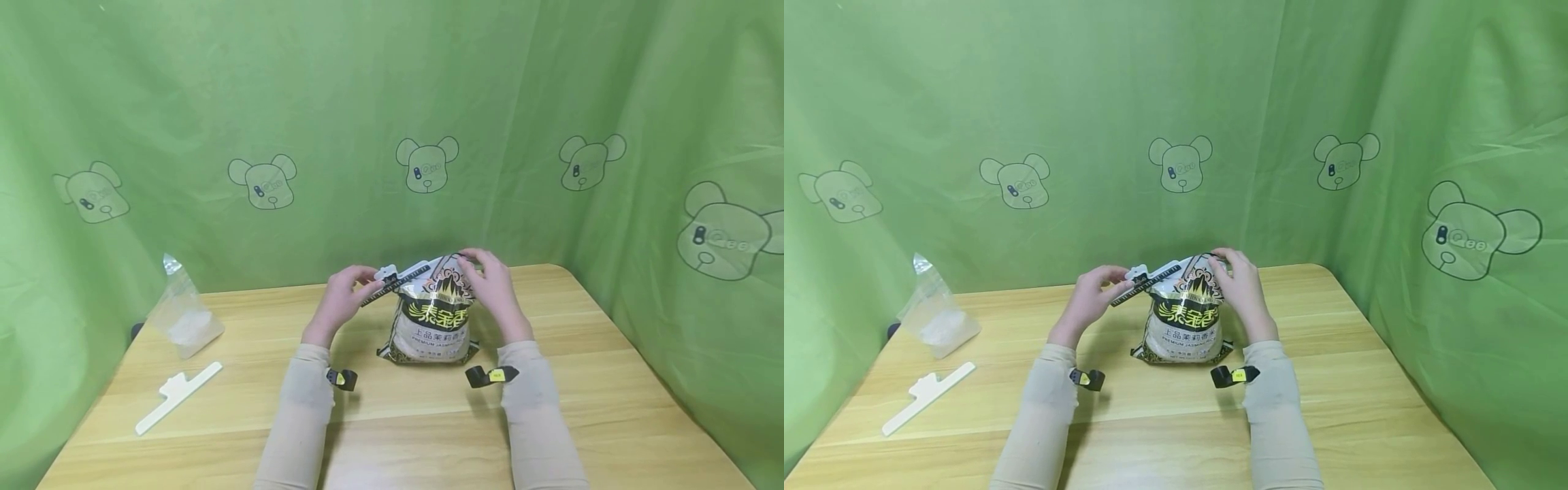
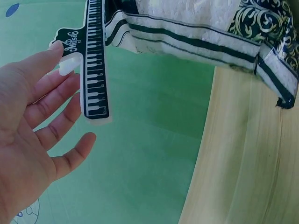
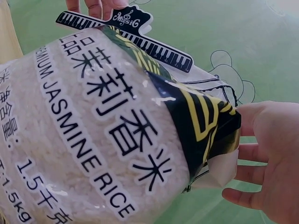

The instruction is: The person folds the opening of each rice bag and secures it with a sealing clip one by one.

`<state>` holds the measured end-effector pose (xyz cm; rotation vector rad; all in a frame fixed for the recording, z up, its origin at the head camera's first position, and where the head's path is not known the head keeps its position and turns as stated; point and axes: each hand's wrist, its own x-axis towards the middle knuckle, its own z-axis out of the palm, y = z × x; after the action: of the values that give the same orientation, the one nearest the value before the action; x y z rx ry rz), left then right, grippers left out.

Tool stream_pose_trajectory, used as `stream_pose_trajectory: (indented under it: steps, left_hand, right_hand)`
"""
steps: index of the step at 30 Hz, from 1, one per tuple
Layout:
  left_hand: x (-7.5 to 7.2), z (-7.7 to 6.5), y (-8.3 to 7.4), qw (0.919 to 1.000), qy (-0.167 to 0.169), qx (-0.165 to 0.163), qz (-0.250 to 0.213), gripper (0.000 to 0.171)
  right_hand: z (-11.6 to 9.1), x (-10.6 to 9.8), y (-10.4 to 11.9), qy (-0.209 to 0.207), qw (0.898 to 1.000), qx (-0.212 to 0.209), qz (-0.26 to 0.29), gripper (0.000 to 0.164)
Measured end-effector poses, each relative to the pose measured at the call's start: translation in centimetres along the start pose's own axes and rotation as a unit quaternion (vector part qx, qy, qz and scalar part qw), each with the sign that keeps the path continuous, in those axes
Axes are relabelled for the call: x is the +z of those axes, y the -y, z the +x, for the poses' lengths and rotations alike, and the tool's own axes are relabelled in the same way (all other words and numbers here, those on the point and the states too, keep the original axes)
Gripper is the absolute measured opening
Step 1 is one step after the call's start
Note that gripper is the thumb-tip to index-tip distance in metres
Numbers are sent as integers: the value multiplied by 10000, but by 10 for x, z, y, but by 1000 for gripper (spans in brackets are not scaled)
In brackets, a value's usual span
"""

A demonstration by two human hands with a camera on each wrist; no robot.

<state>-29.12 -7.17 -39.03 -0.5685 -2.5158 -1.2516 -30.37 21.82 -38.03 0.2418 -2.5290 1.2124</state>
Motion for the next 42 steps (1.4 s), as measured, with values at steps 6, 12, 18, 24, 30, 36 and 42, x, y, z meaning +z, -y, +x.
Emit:
stream_pose_trajectory:
  steps: [6, 12, 18, 24, 30, 36, 42]
  left_hand:
    - [2, 0, -1, 9994, -220, 207, 158, 28]
    - [7, 1, -3, 9967, -501, 512, 389, 26]
    - [14, 1, -4, 9913, -820, 728, 731, 26]
    - [20, 2, -9, 9875, -1027, 781, 901, 24]
    - [26, 1, -17, 9864, -1053, 711, 1046, 26]
    - [31, 1, -21, 9851, -1079, 708, 1138, 28]
    - [35, 0, -24, 9830, -1221, 811, 1107, 28]
  right_hand:
    - [0, 1, 0, -36, 10000, -20, -22, 44]
    - [-1, 1, 0, -67, 10000, -48, -54, 42]
    - [0, 1, 0, -71, 9999, -57, -63, 41]
    - [0, 1, 1, -65, 9999, -44, -77, 42]
    - [-1, 1, 2, -61, 10000, -18, -17, 41]
    - [-1, 1, 4, -82, 10000, -33, -3, 40]
    - [-2, 1, 5, -145, 9999, -91, 5, 39]
